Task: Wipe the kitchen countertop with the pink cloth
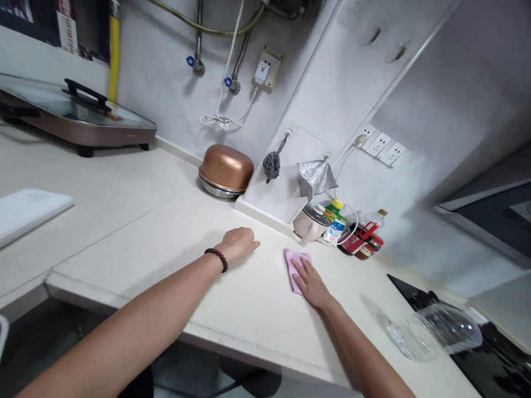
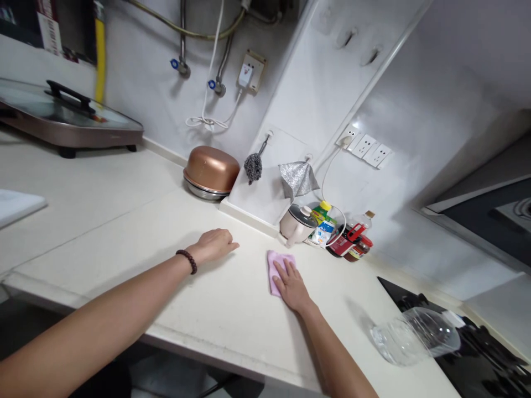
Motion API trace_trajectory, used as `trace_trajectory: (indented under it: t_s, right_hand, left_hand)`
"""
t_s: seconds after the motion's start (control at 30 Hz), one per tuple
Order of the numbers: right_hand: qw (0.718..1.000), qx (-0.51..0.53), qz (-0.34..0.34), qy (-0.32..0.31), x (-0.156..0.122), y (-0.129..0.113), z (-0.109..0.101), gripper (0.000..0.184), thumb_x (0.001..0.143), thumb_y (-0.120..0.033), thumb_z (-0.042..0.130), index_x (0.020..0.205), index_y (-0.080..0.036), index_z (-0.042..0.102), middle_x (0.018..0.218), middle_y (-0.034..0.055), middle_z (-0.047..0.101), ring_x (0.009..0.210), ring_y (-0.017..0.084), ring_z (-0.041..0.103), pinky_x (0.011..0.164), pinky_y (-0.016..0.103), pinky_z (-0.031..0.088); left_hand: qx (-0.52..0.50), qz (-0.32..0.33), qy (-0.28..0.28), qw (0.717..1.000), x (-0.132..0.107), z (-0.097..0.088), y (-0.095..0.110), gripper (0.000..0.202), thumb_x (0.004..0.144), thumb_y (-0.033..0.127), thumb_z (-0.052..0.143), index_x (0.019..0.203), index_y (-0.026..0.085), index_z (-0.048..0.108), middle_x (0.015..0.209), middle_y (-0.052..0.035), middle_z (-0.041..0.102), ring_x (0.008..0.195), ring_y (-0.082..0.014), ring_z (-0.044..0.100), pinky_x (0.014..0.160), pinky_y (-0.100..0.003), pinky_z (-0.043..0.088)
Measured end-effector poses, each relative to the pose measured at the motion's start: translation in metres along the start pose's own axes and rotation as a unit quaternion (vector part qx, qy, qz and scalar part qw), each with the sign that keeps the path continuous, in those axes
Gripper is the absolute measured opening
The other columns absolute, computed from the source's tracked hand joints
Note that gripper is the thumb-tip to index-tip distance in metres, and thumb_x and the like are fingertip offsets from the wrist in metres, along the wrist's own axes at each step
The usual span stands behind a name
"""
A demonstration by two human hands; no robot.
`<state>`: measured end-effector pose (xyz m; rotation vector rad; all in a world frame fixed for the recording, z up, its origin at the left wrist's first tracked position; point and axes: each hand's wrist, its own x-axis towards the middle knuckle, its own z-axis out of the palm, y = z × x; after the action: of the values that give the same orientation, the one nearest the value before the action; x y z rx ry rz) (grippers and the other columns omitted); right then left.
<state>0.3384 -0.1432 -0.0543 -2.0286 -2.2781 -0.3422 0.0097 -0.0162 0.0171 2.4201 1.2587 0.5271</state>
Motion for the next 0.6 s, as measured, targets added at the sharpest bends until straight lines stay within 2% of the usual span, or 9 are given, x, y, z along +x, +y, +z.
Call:
trace_trajectory:
  t_s: [0.13,0.27,0.37,0.6]
  right_hand:
    - [0.999,0.017,-0.048,-0.009,-0.028,-0.047,-0.012,0.057,0.103,-0.053,0.032,0.157,-0.035,0.030,0.166,0.0023,0.024,0.152,0.027,0.020,0.120,0.051,0.029]
    - [0.997,0.022,-0.064,-0.022,-0.024,-0.066,-0.015,0.058,0.103,-0.052,0.033,0.158,-0.036,0.027,0.166,0.0008,0.022,0.152,0.026,0.020,0.120,0.049,0.029]
    - [0.998,0.021,-0.062,-0.019,0.006,-0.064,-0.010,0.058,0.104,-0.053,0.031,0.158,-0.033,0.028,0.164,0.0014,0.028,0.152,0.026,0.021,0.121,0.049,0.027]
    - [1.000,-0.012,-0.011,-0.010,0.107,-0.062,0.001,0.057,0.104,-0.051,0.026,0.159,-0.033,0.026,0.160,0.0003,0.037,0.148,0.026,0.029,0.121,0.050,0.025]
  left_hand:
    - [-0.034,0.006,0.071,0.997,-0.002,-0.010,0.004,0.041,0.092,0.043,0.046,0.072,0.019,0.071,0.085,-0.0141,0.075,0.086,-0.0266,0.068,0.069,-0.032,0.042]
    - [-0.087,-0.002,0.153,0.984,-0.005,-0.019,0.011,0.044,0.096,0.040,0.040,0.072,0.020,0.071,0.084,-0.0118,0.075,0.085,-0.0244,0.066,0.068,-0.031,0.038]
    - [-0.121,-0.012,0.185,0.975,-0.006,-0.021,0.013,0.043,0.096,0.041,0.043,0.072,0.020,0.071,0.080,-0.0097,0.074,0.082,-0.0224,0.064,0.067,-0.030,0.035]
    - [-0.144,-0.001,0.233,0.962,0.001,-0.018,0.006,0.042,0.094,0.040,0.046,0.065,0.019,0.067,0.071,-0.0074,0.070,0.069,-0.0182,0.058,0.062,-0.031,0.029]
